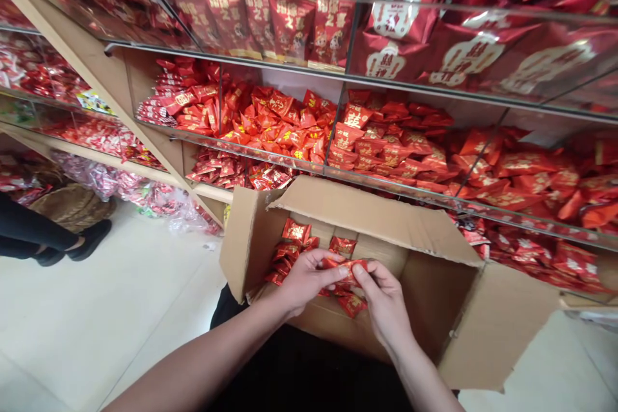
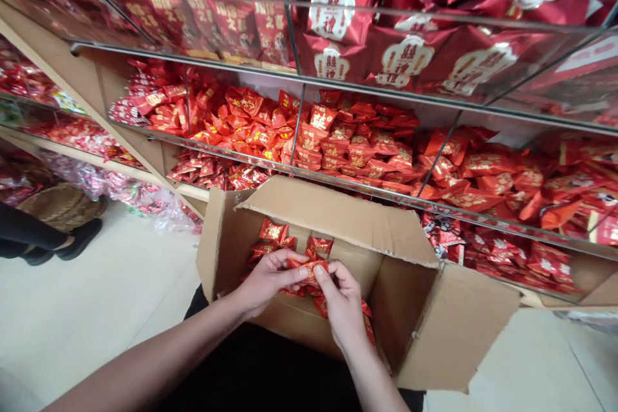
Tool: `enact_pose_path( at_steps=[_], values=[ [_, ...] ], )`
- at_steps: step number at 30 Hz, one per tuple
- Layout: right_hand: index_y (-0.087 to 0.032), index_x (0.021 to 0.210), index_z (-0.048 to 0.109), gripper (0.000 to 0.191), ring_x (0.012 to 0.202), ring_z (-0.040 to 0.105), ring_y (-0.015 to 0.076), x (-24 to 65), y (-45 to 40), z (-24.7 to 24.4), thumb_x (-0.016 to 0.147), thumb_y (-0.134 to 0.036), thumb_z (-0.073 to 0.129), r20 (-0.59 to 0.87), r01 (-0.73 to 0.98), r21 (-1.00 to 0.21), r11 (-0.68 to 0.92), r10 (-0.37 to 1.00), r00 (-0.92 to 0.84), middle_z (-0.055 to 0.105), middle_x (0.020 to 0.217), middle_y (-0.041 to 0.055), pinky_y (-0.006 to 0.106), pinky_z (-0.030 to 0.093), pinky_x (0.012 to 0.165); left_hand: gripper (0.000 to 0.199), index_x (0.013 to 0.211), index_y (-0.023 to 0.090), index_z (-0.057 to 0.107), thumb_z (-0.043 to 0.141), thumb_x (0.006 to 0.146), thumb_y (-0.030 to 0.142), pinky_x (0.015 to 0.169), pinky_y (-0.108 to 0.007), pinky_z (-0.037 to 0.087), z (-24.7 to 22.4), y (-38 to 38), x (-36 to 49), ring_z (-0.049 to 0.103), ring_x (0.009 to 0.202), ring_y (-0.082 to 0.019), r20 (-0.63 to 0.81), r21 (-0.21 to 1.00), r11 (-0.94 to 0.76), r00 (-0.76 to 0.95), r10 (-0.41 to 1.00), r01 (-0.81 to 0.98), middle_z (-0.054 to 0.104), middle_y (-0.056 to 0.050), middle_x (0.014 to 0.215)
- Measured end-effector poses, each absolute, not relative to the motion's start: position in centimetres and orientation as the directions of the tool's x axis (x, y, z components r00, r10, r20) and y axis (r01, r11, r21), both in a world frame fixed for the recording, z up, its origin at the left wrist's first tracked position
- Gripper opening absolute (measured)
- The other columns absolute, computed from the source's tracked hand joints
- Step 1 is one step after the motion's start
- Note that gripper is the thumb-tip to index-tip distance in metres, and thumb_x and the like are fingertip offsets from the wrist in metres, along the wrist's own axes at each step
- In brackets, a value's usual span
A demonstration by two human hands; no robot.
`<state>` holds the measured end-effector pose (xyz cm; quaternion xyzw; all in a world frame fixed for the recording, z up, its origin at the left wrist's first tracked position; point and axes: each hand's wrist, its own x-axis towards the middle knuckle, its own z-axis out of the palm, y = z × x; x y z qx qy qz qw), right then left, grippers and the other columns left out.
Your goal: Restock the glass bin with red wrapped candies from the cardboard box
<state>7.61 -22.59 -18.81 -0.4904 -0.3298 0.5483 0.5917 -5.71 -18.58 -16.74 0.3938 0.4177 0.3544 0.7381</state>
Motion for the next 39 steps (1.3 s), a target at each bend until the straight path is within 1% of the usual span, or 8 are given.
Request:
enact_pose_path(
  at_steps=[5,16,20,24,27,30,35,39],
  values=[
    [-0.019,0.064,0.057,0.014,0.062,0.052,0.0109,6.9,-22.8,-17.9,0.075,-0.027,0.060,-0.108,-0.413,-0.911,-0.021,0.976,0.189,0.058,0.066,-0.0030,0.024,0.043,0.062,0.026,0.075,0.014,0.063,0.076,0.058,0.029,0.054,-0.019,0.042,-16.2,-19.3,-5.5,0.053,0.055,-0.007,-0.363,0.815,0.481,0.361,0.859,-0.324,0.062,0.001,0.065],
    [-0.025,0.078,0.069,0.011,0.082,0.059,0.0164,9.1,-23.1,-15.6,0.071,-0.019,0.063,0.335,0.149,-0.937,0.315,0.933,0.130,0.062,0.087,0.0039,0.025,0.048,0.072,0.032,0.099,0.020,0.058,0.066,0.071,0.031,0.061,-0.024,0.044,-12.9,-19.5,-6.7,0.063,0.071,-0.014,-0.332,0.661,0.655,0.640,0.693,-0.366,0.064,-0.004,0.080],
    [-0.026,0.100,0.063,0.033,0.096,0.056,0.0224,8.1,-23.1,-14.8,0.067,-0.030,0.067,0.114,-0.067,-0.988,0.142,0.942,0.314,0.059,0.107,0.0077,0.031,0.050,0.074,0.032,0.093,0.019,0.058,0.071,0.063,0.018,0.070,-0.023,0.045,-11.4,-19.2,-5.7,0.059,0.084,-0.015,-0.177,0.872,0.347,0.438,0.881,-0.345,0.062,-0.004,0.095],
    [-0.024,0.101,0.057,0.036,0.074,0.060,0.0166,7.4,-22.3,-13.8,0.068,-0.034,0.067,-0.141,-0.401,-0.916,-0.027,0.955,0.259,0.064,0.094,0.0053,0.027,0.050,0.060,0.049,0.109,0.022,0.047,0.068,0.065,0.016,0.074,-0.028,0.047,-10.4,-18.6,-4.8,0.058,0.085,-0.017,-0.044,0.942,0.163,0.374,0.926,-0.293,0.058,-0.006,0.106],
    [-0.024,0.098,0.056,0.034,0.065,0.056,0.0098,7.9,-21.7,-12.9,0.067,-0.029,0.069,-0.119,-0.404,-0.915,0.003,0.953,0.277,0.064,0.079,-0.0006,0.021,0.047,0.062,0.057,0.113,0.022,0.043,0.070,0.063,0.018,0.078,-0.029,0.046,-10.1,-18.0,-4.6,0.057,0.091,-0.017,-0.021,0.925,0.144,0.331,0.943,-0.351,0.052,-0.008,0.116],
    [-0.023,0.095,0.057,0.033,0.058,0.052,0.0070,8.5,-21.2,-12.4,0.065,-0.026,0.071,-0.055,-0.344,-0.937,0.056,0.951,0.305,0.059,0.066,-0.0044,0.017,0.043,0.058,0.046,0.105,0.018,0.051,0.071,0.064,0.022,0.075,-0.026,0.045,-10.1,-17.6,-4.3,0.058,0.082,-0.014,-0.078,0.887,0.221,0.341,0.937,-0.406,0.062,-0.004,0.093],
    [-0.027,0.099,0.056,0.031,0.059,0.050,0.0086,8.8,-20.7,-12.8,0.070,-0.029,0.067,-0.079,-0.391,-0.920,0.021,0.968,0.237,0.058,0.071,-0.0033,0.021,0.043,0.057,0.051,0.104,0.020,0.052,0.075,0.059,0.021,0.068,-0.026,0.045,-10.2,-17.4,-4.0,0.058,0.067,-0.011,-0.135,0.815,0.307,0.355,0.925,-0.491,0.065,0.000,0.080],
    [-0.022,0.077,0.062,0.011,0.065,0.050,0.0116,9.0,-20.6,-13.6,0.073,-0.032,0.063,-0.039,-0.305,-0.952,0.034,0.973,0.229,0.058,0.071,-0.0006,0.022,0.043,0.060,0.040,0.096,0.017,0.061,0.075,0.060,0.029,0.071,-0.025,0.045,-10.4,-17.4,-4.3,0.058,0.073,-0.013,-0.155,0.879,0.300,0.373,0.915,-0.371,0.066,-0.003,0.083]
  ],
)
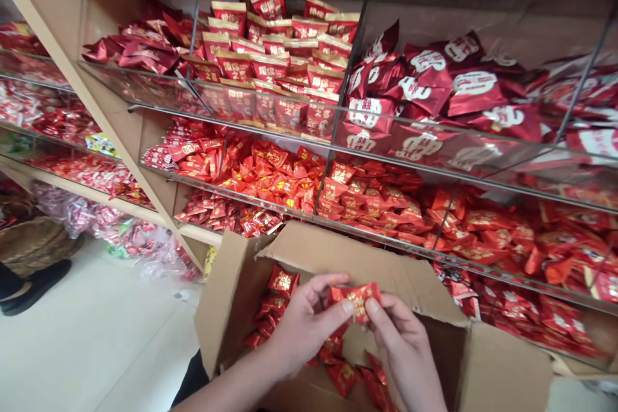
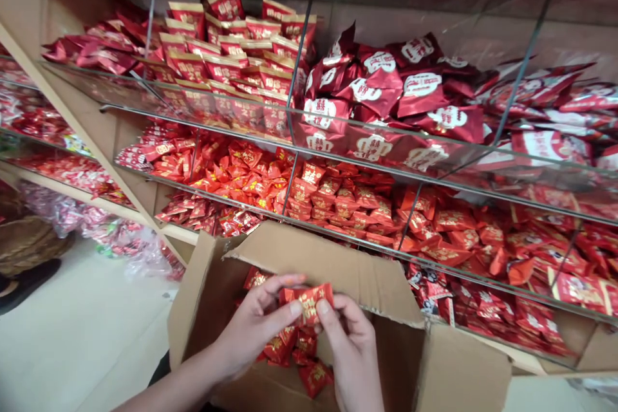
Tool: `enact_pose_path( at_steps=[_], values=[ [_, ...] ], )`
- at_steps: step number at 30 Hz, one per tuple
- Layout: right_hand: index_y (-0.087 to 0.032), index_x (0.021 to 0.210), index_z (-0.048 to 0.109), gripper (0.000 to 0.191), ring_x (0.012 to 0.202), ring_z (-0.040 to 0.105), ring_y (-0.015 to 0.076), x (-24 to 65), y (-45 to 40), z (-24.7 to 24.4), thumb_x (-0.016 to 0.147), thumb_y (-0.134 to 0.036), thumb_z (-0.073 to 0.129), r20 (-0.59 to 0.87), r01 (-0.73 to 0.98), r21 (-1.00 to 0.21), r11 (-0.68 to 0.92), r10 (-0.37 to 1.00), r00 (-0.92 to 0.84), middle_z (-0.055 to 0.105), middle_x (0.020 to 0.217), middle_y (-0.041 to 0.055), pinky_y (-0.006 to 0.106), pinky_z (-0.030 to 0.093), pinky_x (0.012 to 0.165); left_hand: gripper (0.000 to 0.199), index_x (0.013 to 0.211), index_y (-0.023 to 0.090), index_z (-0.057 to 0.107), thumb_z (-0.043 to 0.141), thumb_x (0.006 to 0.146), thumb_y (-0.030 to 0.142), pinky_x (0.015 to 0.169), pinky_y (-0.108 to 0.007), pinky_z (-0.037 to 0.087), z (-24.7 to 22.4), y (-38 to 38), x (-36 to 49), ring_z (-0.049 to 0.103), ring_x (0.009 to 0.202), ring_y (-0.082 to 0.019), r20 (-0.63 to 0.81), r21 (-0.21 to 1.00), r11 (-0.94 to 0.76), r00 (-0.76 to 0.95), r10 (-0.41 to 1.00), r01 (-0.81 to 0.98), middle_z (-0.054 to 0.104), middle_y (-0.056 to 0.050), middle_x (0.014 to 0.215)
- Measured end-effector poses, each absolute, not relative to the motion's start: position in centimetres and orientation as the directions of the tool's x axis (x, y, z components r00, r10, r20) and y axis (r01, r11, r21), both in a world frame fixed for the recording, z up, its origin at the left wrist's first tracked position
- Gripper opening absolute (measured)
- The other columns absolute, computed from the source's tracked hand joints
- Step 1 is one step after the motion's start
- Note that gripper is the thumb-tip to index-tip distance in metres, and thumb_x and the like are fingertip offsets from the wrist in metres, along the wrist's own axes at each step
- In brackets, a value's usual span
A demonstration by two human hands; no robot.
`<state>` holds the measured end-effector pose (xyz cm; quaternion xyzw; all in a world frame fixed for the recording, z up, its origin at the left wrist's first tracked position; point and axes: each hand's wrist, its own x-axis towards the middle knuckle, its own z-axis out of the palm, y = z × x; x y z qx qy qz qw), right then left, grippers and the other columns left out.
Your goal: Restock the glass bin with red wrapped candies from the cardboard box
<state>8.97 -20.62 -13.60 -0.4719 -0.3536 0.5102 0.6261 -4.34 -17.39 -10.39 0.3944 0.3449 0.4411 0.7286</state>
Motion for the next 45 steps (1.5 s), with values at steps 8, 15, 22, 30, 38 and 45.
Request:
enact_pose_path(
  at_steps=[8,15,22,30,38,45],
  values=[
    [-0.019,0.070,0.063,0.012,0.067,0.054,0.0160,9.3,-20.4,-13.3,0.068,-0.032,0.065,0.085,-0.002,-0.996,0.088,0.963,0.254,0.061,0.072,0.0019,0.025,0.045,0.061,0.022,0.079,0.017,0.069,0.071,0.064,0.033,0.062,-0.021,0.041,-11.6,-16.4,-5.3,0.053,0.062,-0.010,-0.125,0.958,0.205,0.349,0.929,-0.203,0.066,0.000,0.070],
    [-0.021,0.054,0.061,0.015,0.067,0.056,0.0129,7.4,-20.1,-12.4,0.060,-0.029,0.071,0.035,-0.334,-0.916,0.221,0.875,0.483,0.060,0.072,-0.0006,0.023,0.046,0.062,0.013,0.070,0.019,0.069,0.068,0.068,0.032,0.068,-0.022,0.042,-11.4,-17.3,-4.3,0.054,0.069,-0.012,-0.115,0.894,0.214,0.259,0.959,-0.394,0.064,0.001,0.069],
    [-0.024,0.086,0.062,0.030,0.076,0.062,0.0187,7.0,-20.3,-12.9,0.059,-0.032,0.074,-0.142,-0.470,-0.883,0.017,0.943,0.300,0.068,0.085,0.0033,0.032,0.050,0.068,0.011,0.073,0.020,0.066,0.062,0.074,0.030,0.074,-0.025,0.044,-11.7,-17.2,-3.7,0.057,0.074,-0.014,-0.019,0.927,0.091,0.197,0.980,-0.363,0.065,0.000,0.075],
    [-0.020,0.100,0.054,0.032,0.086,0.057,0.0202,14.4,-11.4,-7.4,0.072,-0.032,0.062,0.543,0.367,-0.838,0.404,0.691,0.478,0.060,0.095,0.0068,0.037,0.043,0.080,0.024,0.102,0.020,0.057,0.050,0.080,0.023,0.081,-0.028,0.045,-10.4,-10.9,-7.6,0.059,0.087,-0.017,0.380,0.883,-0.417,0.195,0.904,0.214,0.064,-0.005,0.095],
    [-0.018,0.093,0.059,0.021,0.086,0.059,0.0235,15.1,-3.7,-4.5,0.075,-0.028,0.053,0.683,0.753,-0.488,0.442,0.730,0.015,0.065,0.091,0.0087,0.037,0.043,0.077,0.020,0.091,0.022,0.063,0.049,0.077,0.021,0.068,-0.027,0.047,-12.8,-10.3,-8.0,0.061,0.074,-0.018,0.343,0.791,-0.445,0.297,0.891,0.420,0.067,-0.003,0.086],
    [-0.014,0.095,0.062,0.033,0.093,0.058,0.0304,15.5,-1.3,-2.8,0.065,-0.028,0.065,0.568,0.752,-0.494,0.436,0.817,-0.100,0.066,0.098,0.0122,0.043,0.041,0.082,0.020,0.090,0.024,0.063,0.049,0.077,0.020,0.071,-0.029,0.044,-12.5,-10.8,-8.0,0.060,0.079,-0.019,0.356,0.719,-0.475,0.319,0.879,0.508,0.068,-0.002,0.087]
  ],
)
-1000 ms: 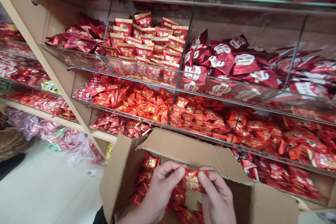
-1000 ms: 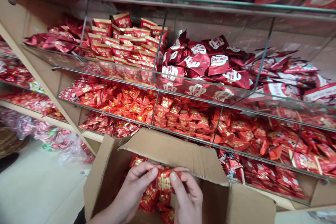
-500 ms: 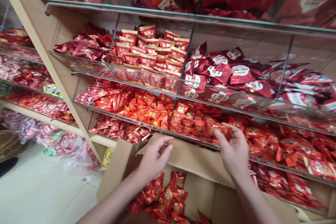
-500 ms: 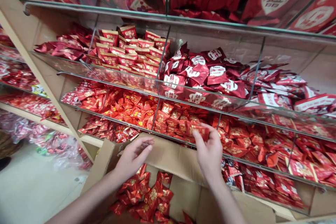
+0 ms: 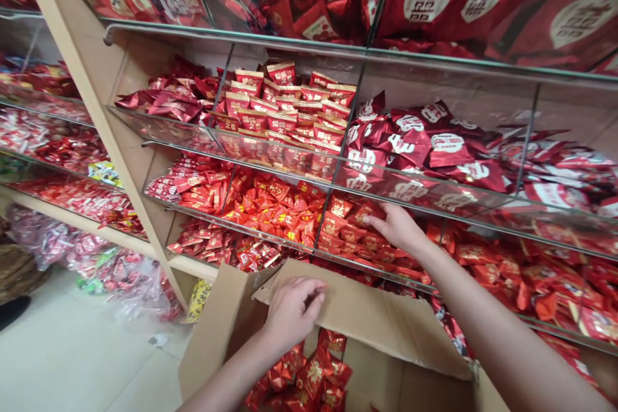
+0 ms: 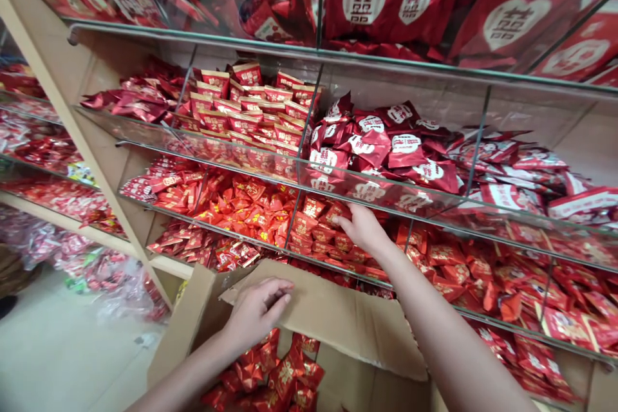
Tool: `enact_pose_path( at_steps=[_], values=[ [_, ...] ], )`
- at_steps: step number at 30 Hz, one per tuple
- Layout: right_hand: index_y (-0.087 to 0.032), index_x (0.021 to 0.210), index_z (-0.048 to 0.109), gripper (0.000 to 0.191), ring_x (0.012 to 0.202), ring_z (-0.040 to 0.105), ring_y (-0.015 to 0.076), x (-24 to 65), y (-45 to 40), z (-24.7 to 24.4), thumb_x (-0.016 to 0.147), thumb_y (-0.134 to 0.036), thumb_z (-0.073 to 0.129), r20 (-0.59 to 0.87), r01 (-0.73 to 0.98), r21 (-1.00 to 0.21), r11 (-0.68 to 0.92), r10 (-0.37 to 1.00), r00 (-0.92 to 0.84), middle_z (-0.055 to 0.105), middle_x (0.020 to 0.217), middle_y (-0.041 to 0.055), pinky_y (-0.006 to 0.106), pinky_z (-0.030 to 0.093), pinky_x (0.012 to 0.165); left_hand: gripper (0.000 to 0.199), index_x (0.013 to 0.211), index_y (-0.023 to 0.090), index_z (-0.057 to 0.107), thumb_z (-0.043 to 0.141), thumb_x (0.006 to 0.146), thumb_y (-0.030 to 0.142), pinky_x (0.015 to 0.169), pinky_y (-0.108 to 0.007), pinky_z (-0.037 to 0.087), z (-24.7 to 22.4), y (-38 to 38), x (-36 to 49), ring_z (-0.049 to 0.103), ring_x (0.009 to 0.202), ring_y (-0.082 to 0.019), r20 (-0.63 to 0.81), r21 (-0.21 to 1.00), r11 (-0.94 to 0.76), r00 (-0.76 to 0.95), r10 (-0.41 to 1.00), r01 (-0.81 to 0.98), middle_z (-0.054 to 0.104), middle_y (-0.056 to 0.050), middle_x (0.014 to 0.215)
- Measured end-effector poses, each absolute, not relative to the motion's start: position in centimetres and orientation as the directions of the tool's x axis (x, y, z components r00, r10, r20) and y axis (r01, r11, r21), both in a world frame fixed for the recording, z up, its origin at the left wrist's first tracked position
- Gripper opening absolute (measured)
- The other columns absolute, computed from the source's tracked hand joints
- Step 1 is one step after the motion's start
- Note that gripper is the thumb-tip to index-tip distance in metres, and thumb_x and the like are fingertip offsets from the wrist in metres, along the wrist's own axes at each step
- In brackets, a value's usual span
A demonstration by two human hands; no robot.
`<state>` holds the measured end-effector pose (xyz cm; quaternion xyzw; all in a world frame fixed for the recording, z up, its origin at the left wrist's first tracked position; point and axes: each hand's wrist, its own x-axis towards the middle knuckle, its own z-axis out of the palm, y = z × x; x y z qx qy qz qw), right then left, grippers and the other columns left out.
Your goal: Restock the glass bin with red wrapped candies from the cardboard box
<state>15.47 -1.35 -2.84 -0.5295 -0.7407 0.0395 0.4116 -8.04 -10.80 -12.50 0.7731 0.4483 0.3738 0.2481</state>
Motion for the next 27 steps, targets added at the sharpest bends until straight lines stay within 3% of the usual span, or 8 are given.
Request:
enact_pose_path(
  at_steps=[4,10,17,23,27],
  values=[
    [-0.014,0.104,0.059,0.040,0.100,0.056,0.0266,15.6,-1.4,-3.1,0.069,-0.031,0.063,0.531,0.725,-0.527,0.443,0.838,-0.126,0.063,0.107,0.0118,0.040,0.040,0.087,0.020,0.091,0.025,0.062,0.049,0.077,0.019,0.072,-0.029,0.043,-12.5,-10.8,-8.0,0.060,0.080,-0.019,0.376,0.660,-0.509,0.343,0.861,0.553,0.068,-0.001,0.088],
    [-0.015,0.105,0.059,0.034,0.094,0.060,0.0212,15.1,-1.4,-3.2,0.074,-0.029,0.058,0.441,0.715,-0.574,0.400,0.886,-0.141,0.065,0.105,0.0079,0.034,0.043,0.085,0.018,0.089,0.023,0.062,0.048,0.078,0.019,0.073,-0.029,0.042,-12.6,-11.0,-7.8,0.058,0.081,-0.018,0.373,0.620,-0.511,0.350,0.860,0.595,0.067,0.000,0.086],
    [-0.012,0.100,0.063,0.036,0.093,0.059,0.0302,14.0,-0.8,-2.5,0.070,-0.033,0.061,0.390,0.815,-0.549,0.186,0.919,0.053,0.067,0.094,0.0136,0.040,0.042,0.082,0.018,0.089,0.024,0.062,0.048,0.079,0.020,0.072,-0.029,0.042,-12.6,-11.0,-7.8,0.058,0.081,-0.017,0.368,0.601,-0.522,0.370,0.853,0.606,0.067,0.001,0.085],
    [-0.015,0.106,0.059,0.040,0.097,0.058,0.0240,14.0,-0.7,-3.1,0.070,-0.032,0.062,0.375,0.805,-0.563,0.187,0.926,0.047,0.063,0.106,0.0109,0.034,0.041,0.084,0.017,0.088,0.024,0.062,0.048,0.078,0.020,0.071,-0.028,0.042,-12.5,-11.0,-7.8,0.058,0.080,-0.017,0.361,0.582,-0.520,0.375,0.854,0.625,0.067,0.000,0.084],
    [-0.010,0.111,0.056,0.049,0.091,0.059,0.0249,13.5,-0.6,-3.0,0.068,-0.031,0.063,0.369,0.802,-0.570,0.179,0.928,0.055,0.065,0.099,0.0131,0.035,0.044,0.079,0.017,0.088,0.023,0.062,0.047,0.079,0.021,0.072,-0.029,0.042,-12.6,-11.1,-7.8,0.058,0.080,-0.018,0.361,0.576,-0.523,0.378,0.852,0.628,0.067,0.000,0.084]
  ],
)
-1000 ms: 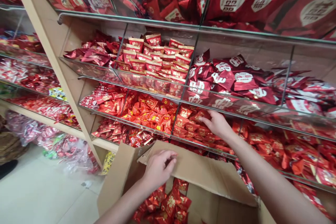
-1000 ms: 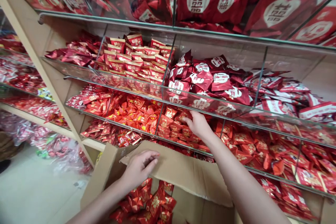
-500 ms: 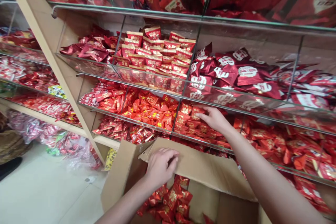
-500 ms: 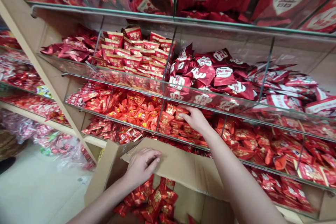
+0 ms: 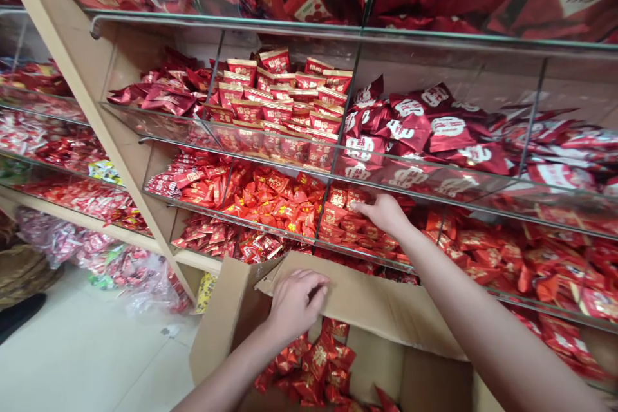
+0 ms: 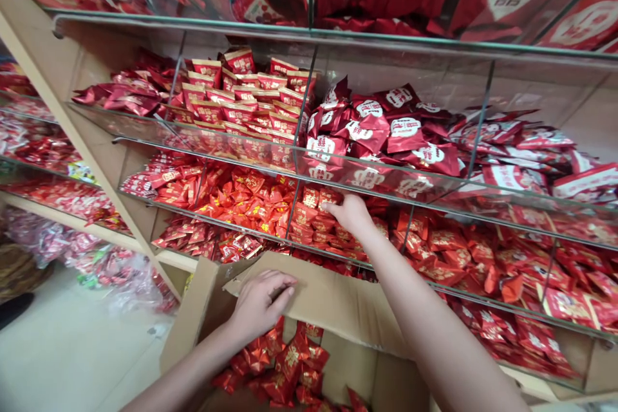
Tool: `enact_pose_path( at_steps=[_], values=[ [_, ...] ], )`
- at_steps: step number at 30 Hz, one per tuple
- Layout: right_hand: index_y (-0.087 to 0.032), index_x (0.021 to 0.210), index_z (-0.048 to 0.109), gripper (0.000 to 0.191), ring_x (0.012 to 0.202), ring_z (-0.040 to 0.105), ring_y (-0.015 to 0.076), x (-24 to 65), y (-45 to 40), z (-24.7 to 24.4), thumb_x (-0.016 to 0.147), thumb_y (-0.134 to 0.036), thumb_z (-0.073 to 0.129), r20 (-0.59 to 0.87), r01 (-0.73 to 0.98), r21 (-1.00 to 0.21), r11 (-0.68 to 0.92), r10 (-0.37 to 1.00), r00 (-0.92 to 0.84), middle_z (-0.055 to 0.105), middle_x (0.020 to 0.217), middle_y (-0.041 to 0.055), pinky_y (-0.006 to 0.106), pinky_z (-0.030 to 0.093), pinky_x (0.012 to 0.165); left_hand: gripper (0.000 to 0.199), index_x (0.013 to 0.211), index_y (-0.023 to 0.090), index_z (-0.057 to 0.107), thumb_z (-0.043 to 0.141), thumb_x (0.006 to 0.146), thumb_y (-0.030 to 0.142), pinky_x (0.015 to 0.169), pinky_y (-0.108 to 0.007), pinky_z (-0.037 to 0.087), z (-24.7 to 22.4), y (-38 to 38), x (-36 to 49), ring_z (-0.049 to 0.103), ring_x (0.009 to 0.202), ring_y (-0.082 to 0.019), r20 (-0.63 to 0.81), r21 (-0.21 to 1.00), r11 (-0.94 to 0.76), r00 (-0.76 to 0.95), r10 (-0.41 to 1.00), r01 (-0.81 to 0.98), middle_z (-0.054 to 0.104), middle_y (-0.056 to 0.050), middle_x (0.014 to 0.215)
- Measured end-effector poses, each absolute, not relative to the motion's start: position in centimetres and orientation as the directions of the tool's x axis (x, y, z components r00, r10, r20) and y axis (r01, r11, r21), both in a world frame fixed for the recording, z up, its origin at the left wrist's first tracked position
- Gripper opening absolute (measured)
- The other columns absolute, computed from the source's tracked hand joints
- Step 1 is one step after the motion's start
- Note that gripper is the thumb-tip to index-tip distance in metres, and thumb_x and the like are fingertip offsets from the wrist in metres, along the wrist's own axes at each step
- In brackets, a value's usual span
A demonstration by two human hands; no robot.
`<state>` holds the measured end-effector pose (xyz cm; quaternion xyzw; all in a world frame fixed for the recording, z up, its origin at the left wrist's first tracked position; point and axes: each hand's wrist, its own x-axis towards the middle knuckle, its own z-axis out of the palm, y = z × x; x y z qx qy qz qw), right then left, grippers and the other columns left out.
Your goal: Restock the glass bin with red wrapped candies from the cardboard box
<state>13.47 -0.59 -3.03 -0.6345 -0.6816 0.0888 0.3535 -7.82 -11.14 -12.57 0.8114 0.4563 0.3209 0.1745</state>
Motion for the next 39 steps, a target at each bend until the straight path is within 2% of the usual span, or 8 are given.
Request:
enact_pose_path(
  at_steps=[12,16,19,22,24,29,35,39],
  values=[
    [-0.011,0.112,0.053,0.049,0.074,0.062,0.0214,14.2,-1.3,-3.3,0.069,-0.033,0.063,0.406,0.790,-0.570,0.227,0.913,0.031,0.066,0.091,0.0116,0.035,0.048,0.071,0.016,0.085,0.021,0.062,0.047,0.080,0.018,0.069,-0.030,0.044,-12.7,-10.8,-7.9,0.058,0.076,-0.017,0.429,0.575,-0.582,0.394,0.813,0.575,0.066,-0.002,0.080],
    [-0.014,0.104,0.056,0.031,0.087,0.059,0.0223,14.7,-5.6,-3.1,0.075,-0.027,0.056,0.544,0.806,-0.526,0.270,0.836,0.075,0.062,0.099,0.0124,0.037,0.046,0.077,0.025,0.097,0.020,0.057,0.044,0.079,0.008,0.074,-0.031,0.045,-12.5,-12.4,-9.2,0.057,0.084,-0.017,0.628,0.526,-0.754,0.417,0.657,0.394,0.064,-0.005,0.089],
    [-0.019,0.095,0.057,0.016,0.081,0.058,0.0198,13.7,-12.5,-5.3,0.080,-0.019,0.050,0.726,0.813,-0.312,0.491,0.676,-0.129,0.062,0.090,0.0085,0.036,0.045,0.076,0.035,0.103,0.020,0.054,0.045,0.075,0.001,0.075,-0.031,0.045,-13.8,-14.7,-10.4,0.056,0.084,-0.016,0.679,0.479,-0.848,0.515,0.522,0.227,0.063,-0.006,0.092],
    [-0.023,0.081,0.059,0.014,0.062,0.056,0.0135,11.3,-19.0,-10.9,0.077,-0.013,0.051,0.490,0.585,-0.199,0.786,0.597,-0.635,0.061,0.068,-0.0003,0.025,0.046,0.061,0.032,0.100,0.022,0.057,0.043,0.077,0.003,0.079,-0.030,0.046,-17.1,-16.4,-11.0,0.056,0.087,-0.016,0.385,0.630,-0.694,0.635,0.670,0.350,0.062,-0.006,0.094],
    [-0.022,0.087,0.061,0.019,0.070,0.059,0.0168,9.6,-21.6,-15.9,0.075,-0.011,0.051,0.342,0.674,-0.252,0.695,0.715,-0.609,0.064,0.076,0.0028,0.028,0.048,0.066,0.035,0.103,0.022,0.058,0.047,0.074,0.006,0.087,-0.036,0.044,-19.8,-16.9,-11.1,0.053,0.099,-0.020,0.178,0.641,-0.578,0.635,0.751,0.504,0.059,-0.007,0.106],
    [-0.017,0.119,0.050,0.063,0.112,0.046,0.0318,7.7,-22.0,-25.6,0.058,-0.006,0.061,-0.220,0.938,-0.344,-0.042,0.975,-0.037,0.040,0.131,0.0159,0.040,0.040,0.090,0.040,0.103,0.025,0.061,0.054,0.067,0.007,0.096,-0.044,0.036,-23.5,-16.6,-10.5,0.045,0.111,-0.027,0.046,0.605,-0.481,0.575,0.817,0.635,0.055,-0.007,0.116],
    [-0.016,0.114,0.050,0.044,0.091,0.061,0.0223,8.4,-20.3,-27.3,0.070,-0.007,0.048,-0.091,0.805,-0.584,-0.107,0.994,0.066,0.056,0.111,0.0119,0.029,0.046,0.077,0.028,0.097,0.023,0.063,0.050,0.074,0.012,0.091,-0.035,0.041,-22.3,-16.4,-10.0,0.054,0.100,-0.020,0.040,0.691,-0.415,0.541,0.840,0.592,0.059,-0.006,0.108],
    [-0.018,0.082,0.061,0.021,0.078,0.062,0.0211,9.9,-19.9,-27.1,0.079,-0.013,0.041,-0.055,0.784,-0.616,-0.073,0.997,0.049,0.063,0.081,0.0074,0.028,0.047,0.071,0.024,0.093,0.022,0.063,0.048,0.077,0.014,0.088,-0.029,0.043,-21.6,-16.7,-9.8,0.057,0.095,-0.017,0.038,0.734,-0.379,0.523,0.851,0.564,0.063,-0.004,0.100]
  ],
)
